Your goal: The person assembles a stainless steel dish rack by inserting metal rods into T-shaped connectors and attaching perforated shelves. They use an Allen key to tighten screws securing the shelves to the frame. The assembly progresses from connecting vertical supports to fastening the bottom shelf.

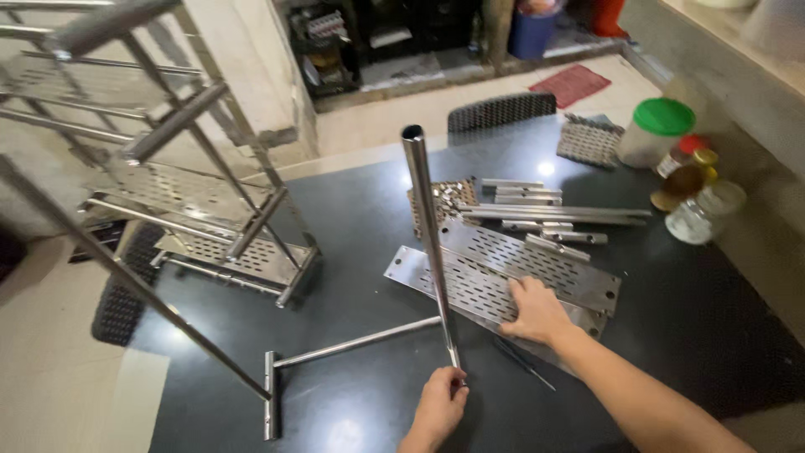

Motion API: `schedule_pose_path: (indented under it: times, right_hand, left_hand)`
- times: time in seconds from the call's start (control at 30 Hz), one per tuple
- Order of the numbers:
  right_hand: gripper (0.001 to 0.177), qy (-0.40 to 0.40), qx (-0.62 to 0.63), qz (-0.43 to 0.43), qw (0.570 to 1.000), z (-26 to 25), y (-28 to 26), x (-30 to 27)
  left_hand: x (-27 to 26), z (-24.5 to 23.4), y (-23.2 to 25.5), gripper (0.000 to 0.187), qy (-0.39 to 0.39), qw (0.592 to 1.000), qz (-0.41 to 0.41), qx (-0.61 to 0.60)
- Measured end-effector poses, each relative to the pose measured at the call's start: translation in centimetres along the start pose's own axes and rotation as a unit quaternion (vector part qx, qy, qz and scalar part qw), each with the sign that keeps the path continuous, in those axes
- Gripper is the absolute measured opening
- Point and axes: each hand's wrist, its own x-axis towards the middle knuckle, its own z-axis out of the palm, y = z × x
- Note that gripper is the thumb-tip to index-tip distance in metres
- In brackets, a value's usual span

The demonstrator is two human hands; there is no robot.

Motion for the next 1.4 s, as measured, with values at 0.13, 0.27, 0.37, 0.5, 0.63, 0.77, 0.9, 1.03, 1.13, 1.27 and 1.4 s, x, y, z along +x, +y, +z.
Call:
schedule_pose_path:
  times: [0.13, 0.27, 0.37, 0.5, 0.63, 0.77, 0.9, 1.03, 1.13, 1.27, 1.4]
  right_hand:
    - [0.106, 0.040, 0.052, -0.012, 0.998, -0.6, 2.2, 0.3]
    - [0.108, 0.154, 0.090, -0.085, 0.980, -4.8, 4.7, 0.7]
    - [0.107, 0.258, 0.100, -0.102, 0.955, -11.1, 5.6, 0.6]
    - [0.093, 0.335, 0.077, -0.104, 0.933, -22.7, 5.3, -0.2]
    - [0.100, 0.347, -0.007, -0.167, 0.923, -32.7, 1.9, 0.2]
    - [0.107, 0.329, -0.088, -0.240, 0.909, -40.7, -5.0, 2.3]
    - [0.114, 0.285, -0.131, -0.267, 0.911, -44.1, -14.0, 2.0]
    - [0.113, 0.214, -0.141, -0.183, 0.949, -43.6, -23.3, 0.8]
    - [0.112, 0.170, -0.114, -0.131, 0.970, -42.8, -28.0, -0.4]
    - [0.110, 0.149, -0.135, -0.073, 0.977, -41.6, -30.8, -0.6]
    - [0.112, 0.157, -0.163, -0.098, 0.969, -41.7, -29.3, -0.6]
  left_hand:
    - [0.3, -0.7, 0.8, 0.022, -0.008, 1.000, -0.020, -0.003]
    - [1.1, -3.2, 2.7, 0.024, -0.012, 1.000, 0.021, -0.015]
    - [1.6, -6.5, 5.4, 0.027, -0.007, 0.998, -0.001, -0.059]
    - [1.1, -13.6, 12.1, 0.023, 0.059, 0.988, 0.096, -0.107]
    - [-1.8, -23.6, 20.0, 0.014, 0.206, 0.937, 0.227, -0.168]
    - [-4.4, -34.8, 24.6, 0.012, 0.446, 0.848, 0.275, -0.074]
    - [-1.0, -44.1, 25.1, 0.026, 0.529, 0.790, 0.283, -0.127]
    - [6.6, -49.9, 23.4, 0.041, 0.374, 0.826, 0.268, -0.326]
    - [9.9, -51.1, 21.9, 0.054, 0.250, 0.835, 0.237, -0.429]
    - [10.4, -51.4, 22.1, 0.063, 0.203, 0.866, 0.168, -0.425]
    - [9.0, -51.3, 24.1, 0.060, 0.172, 0.867, 0.172, -0.434]
